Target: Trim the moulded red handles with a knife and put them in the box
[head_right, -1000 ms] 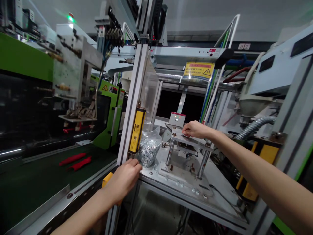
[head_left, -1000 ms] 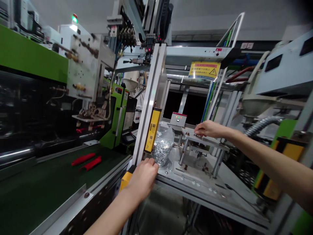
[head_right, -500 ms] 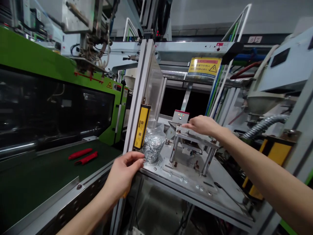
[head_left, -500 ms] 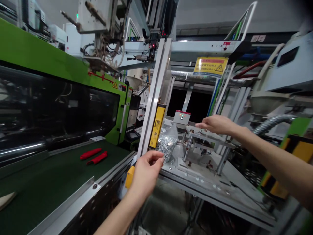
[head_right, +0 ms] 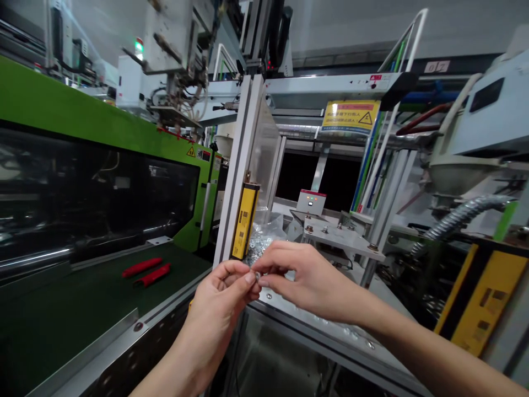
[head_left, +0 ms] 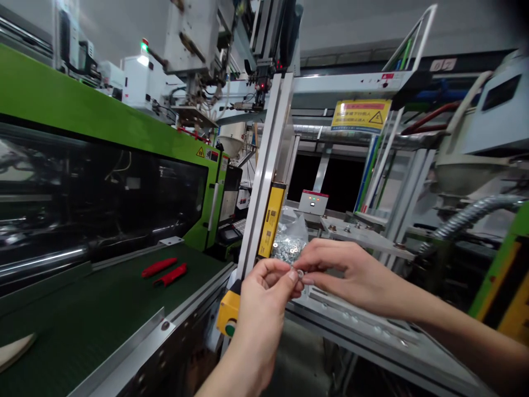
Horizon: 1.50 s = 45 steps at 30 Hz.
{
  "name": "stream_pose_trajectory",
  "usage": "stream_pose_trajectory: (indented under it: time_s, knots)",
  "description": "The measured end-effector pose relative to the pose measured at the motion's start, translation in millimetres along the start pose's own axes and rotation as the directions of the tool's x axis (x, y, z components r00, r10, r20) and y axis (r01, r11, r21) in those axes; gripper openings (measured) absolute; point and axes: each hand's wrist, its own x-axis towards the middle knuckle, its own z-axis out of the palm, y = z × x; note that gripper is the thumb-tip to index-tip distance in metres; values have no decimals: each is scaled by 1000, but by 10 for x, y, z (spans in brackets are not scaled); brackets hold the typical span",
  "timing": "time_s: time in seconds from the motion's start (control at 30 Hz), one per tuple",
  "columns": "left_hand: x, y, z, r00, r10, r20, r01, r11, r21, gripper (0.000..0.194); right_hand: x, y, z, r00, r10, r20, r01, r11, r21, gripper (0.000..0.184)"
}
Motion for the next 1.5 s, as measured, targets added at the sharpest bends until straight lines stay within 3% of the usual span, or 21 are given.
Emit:
stream_pose_trajectory:
  time_s: [0.23, 0.57, 1.07, 1.5]
  knots:
    - [-129, 32, -7, 998, 38, -43, -37, 999, 35, 19, -27, 30, 85, 997, 79, -23, -73, 976, 204, 12]
    - [-195, 85, -36, 996, 79, -35, -76, 994, 81, 14, -54, -2, 133, 995, -9, -101, 26, 985, 169, 11]
    - [-311, 127, -32, 998, 29, -63, -28, 1000, 11, 16, -117, -44, 156, 994, -48, -97, 60, 991, 124, 18]
    - [-336, 120, 8, 995, 79, -61, -77, 996, 39, 13, -155, -111, 163, 985, -79, -155, 93, 992, 87, 16]
